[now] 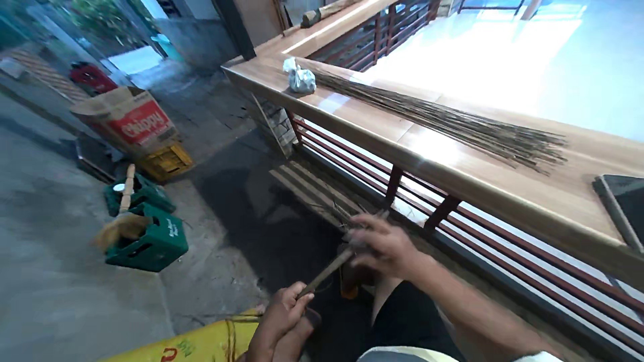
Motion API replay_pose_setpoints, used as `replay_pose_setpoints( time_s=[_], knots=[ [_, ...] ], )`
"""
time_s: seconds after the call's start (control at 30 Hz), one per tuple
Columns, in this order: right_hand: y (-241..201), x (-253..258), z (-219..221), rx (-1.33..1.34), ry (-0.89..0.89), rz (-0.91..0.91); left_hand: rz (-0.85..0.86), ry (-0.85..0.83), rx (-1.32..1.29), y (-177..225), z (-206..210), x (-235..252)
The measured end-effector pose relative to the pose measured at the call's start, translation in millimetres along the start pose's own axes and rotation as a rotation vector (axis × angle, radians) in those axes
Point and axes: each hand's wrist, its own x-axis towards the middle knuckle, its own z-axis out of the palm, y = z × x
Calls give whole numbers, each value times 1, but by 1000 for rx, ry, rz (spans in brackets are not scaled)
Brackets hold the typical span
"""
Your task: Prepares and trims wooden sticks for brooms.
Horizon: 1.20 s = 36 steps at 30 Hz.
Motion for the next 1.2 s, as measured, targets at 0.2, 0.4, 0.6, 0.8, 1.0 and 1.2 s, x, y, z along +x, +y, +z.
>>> replay_pose_setpoints(
  time_s=[0.2, 0.4, 0.6, 0.8, 1.0, 1.2],
  knots=[
    [8, -2, 13, -235, -1080, 193, -1, -318, 108, 28, 11, 19],
    [18, -10, -1, -255, -1036, 416, 63, 3, 255, 39, 16, 29],
    [37, -42, -21, -201, -666, 524, 41, 706, 200, 1, 23, 10],
    [58, -32, -30, -153, -714, 642, 87, 689, 275, -28, 28, 2],
    [130, -26, -41, -47, -388, 834, 59, 643, 298, -52, 9, -14],
    [208, -89, -60, -321, -258, 1252, -43, 614, 341, -69, -14, -45]
  ],
)
